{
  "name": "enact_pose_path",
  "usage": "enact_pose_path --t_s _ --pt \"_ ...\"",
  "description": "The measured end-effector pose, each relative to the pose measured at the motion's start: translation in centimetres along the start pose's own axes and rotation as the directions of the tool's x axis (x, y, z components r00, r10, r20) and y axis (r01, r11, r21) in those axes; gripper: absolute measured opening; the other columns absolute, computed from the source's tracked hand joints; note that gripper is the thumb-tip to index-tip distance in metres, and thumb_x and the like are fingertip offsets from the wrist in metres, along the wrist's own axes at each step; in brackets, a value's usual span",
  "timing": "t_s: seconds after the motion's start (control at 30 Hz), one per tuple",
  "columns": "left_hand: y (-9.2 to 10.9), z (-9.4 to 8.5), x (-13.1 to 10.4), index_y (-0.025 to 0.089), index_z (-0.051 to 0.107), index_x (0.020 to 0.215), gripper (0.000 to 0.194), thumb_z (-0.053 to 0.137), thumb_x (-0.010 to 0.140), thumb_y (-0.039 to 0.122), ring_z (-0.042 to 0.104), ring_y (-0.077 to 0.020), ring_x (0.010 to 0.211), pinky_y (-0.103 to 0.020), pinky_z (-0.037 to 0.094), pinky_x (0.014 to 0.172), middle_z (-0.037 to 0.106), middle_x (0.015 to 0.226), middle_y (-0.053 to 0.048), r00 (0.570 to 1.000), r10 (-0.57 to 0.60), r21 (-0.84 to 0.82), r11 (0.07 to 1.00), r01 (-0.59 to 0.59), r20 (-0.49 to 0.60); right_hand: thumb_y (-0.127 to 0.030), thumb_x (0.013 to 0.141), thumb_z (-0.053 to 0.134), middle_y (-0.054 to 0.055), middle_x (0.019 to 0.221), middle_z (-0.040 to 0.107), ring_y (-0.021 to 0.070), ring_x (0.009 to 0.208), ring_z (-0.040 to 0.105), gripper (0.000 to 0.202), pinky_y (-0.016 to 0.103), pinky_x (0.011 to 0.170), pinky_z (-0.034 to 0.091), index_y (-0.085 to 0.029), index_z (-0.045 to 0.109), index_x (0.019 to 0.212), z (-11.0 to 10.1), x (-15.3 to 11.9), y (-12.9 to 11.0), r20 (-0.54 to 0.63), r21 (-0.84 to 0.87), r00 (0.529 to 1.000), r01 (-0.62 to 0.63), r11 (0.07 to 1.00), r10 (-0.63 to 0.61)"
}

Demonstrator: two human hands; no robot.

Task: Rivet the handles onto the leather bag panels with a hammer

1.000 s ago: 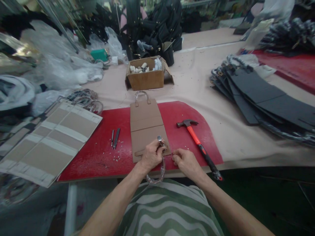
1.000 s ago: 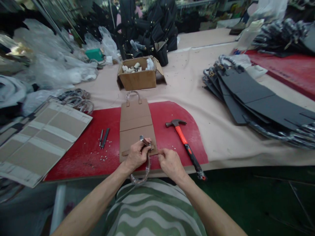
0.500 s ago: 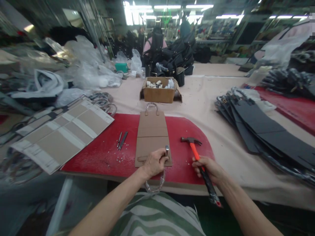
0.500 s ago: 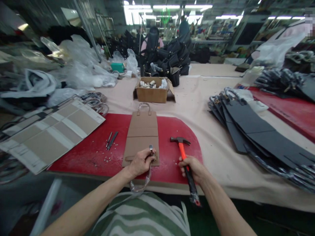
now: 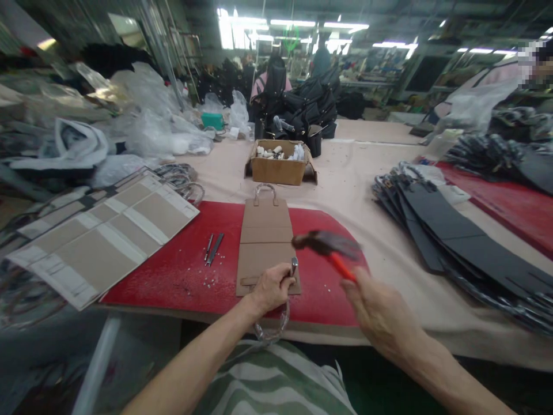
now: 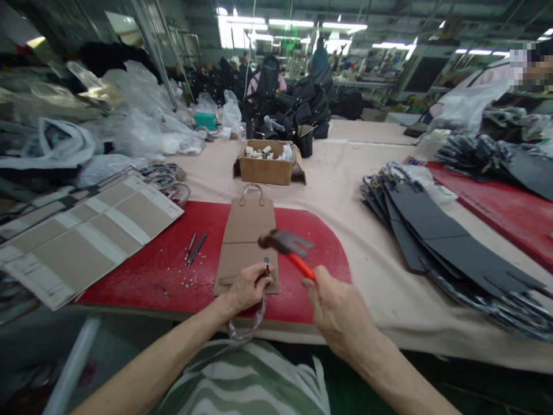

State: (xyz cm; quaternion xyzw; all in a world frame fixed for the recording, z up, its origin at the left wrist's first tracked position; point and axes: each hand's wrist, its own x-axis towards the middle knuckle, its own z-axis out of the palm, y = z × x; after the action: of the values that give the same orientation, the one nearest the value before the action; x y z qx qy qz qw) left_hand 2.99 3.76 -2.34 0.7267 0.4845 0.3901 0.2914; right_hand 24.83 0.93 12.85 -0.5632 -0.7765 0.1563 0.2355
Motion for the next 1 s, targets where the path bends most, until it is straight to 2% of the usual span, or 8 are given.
enact_pose_path --t_s 0.1,0.2,0.27,0.4,0.63,0.73,0.87,1.0 --pt "-0.2 0.1 0.0 0.020 0.060 0.089 0.012 0.054 0.083 0.013 0.061 -0.0171 0.076 -0.027 0.047 0.072 0.065 0.082 -0.003 1.000 0.002 0.012 1.000 -0.002 0.006 -0.048 0.093 0.037 -0.002 0.048 0.045 0.0133 0.038 0.034 0.034 0.029 0.045 0.018 -0.025 0.041 0.069 -0.5 0.1 -0.6 0.123 -0.094 0.991 0.066 0.993 -0.055" --pt "-0.4 0.1 0.0 0.020 0.061 0.091 0.013 0.054 0.083 0.013 0.062 -0.0176 0.079 -0.028 0.048 0.076 0.066 0.085 -0.004 1.000 0.015 -0.004 1.000 -0.015 -0.003 -0.047 0.097 0.032 0.000 0.053 0.049 0.0149 0.043 0.043 0.033 0.029 0.047 0.027 -0.025 0.042 0.074 -1.0 -0.1 -1.2 -0.145 0.041 0.988 0.056 0.998 -0.049" --pt "-0.5 0.2 0.0 0.020 0.061 0.091 0.013 0.054 0.083 0.013 0.063 -0.0182 0.081 -0.029 0.048 0.077 0.066 0.086 -0.004 1.000 0.021 0.002 1.000 -0.021 -0.009 -0.048 0.096 0.030 0.000 0.053 0.048 0.0153 0.042 0.042 0.034 0.029 0.046 0.026 -0.026 0.042 0.074 -0.9 -0.4 -1.2 -0.181 0.058 0.983 0.042 0.997 -0.031" --pt "-0.4 0.0 0.0 0.020 0.060 0.090 0.013 0.053 0.083 0.011 0.061 -0.0173 0.077 -0.028 0.047 0.074 0.064 0.083 -0.003 0.999 0.021 -0.003 1.000 -0.021 0.025 -0.047 0.091 0.036 0.000 0.049 0.047 0.0149 0.039 0.035 0.031 0.031 0.046 0.019 -0.025 0.042 0.071 -0.1 -0.6 -0.1 0.194 -0.094 0.981 -0.004 0.996 0.022" --pt "0.1 -0.2 0.1 0.019 0.057 0.087 0.009 0.053 0.084 0.012 0.059 -0.0174 0.079 -0.027 0.047 0.076 0.062 0.084 -0.004 0.999 0.047 0.004 0.999 -0.047 0.027 -0.051 0.090 0.034 -0.002 0.049 0.046 0.0136 0.040 0.042 0.038 0.026 0.042 0.029 -0.024 0.041 0.064 4.2 1.4 6.7 0.270 0.217 0.916 -0.359 0.907 0.298" --pt "0.0 -0.3 0.2 0.019 0.057 0.090 0.009 0.053 0.084 0.013 0.060 -0.0177 0.084 -0.027 0.048 0.079 0.063 0.089 -0.005 0.997 0.067 0.022 0.997 -0.068 0.028 -0.043 0.090 0.035 0.003 0.054 0.051 0.0174 0.043 0.048 0.033 0.029 0.044 0.035 -0.022 0.045 0.067 7.4 2.6 9.7 0.194 -0.012 0.900 -0.395 0.919 0.390" --pt "0.0 -0.3 0.1 0.019 0.056 0.092 0.008 0.054 0.085 0.017 0.060 -0.0174 0.084 -0.028 0.048 0.080 0.062 0.089 -0.004 0.998 0.059 0.060 0.996 -0.059 0.014 -0.033 0.091 0.040 0.020 0.097 0.063 0.0309 0.080 0.062 0.029 0.041 0.066 0.046 -0.013 0.059 0.095 10.1 3.3 9.5 -0.080 -0.436 0.995 -0.084 0.896 0.054" --pt "0.2 0.1 0.1 0.018 0.059 0.096 0.012 0.052 0.086 0.018 0.061 -0.0183 0.091 -0.029 0.049 0.086 0.065 0.096 -0.006 0.999 0.039 0.015 0.999 -0.039 0.012 -0.032 0.093 0.043 0.019 0.127 0.054 0.0332 0.112 0.053 0.035 0.046 0.090 0.046 -0.013 0.056 0.120 13.6 2.9 6.6 -0.137 -0.370 0.942 0.239 0.898 -0.307"
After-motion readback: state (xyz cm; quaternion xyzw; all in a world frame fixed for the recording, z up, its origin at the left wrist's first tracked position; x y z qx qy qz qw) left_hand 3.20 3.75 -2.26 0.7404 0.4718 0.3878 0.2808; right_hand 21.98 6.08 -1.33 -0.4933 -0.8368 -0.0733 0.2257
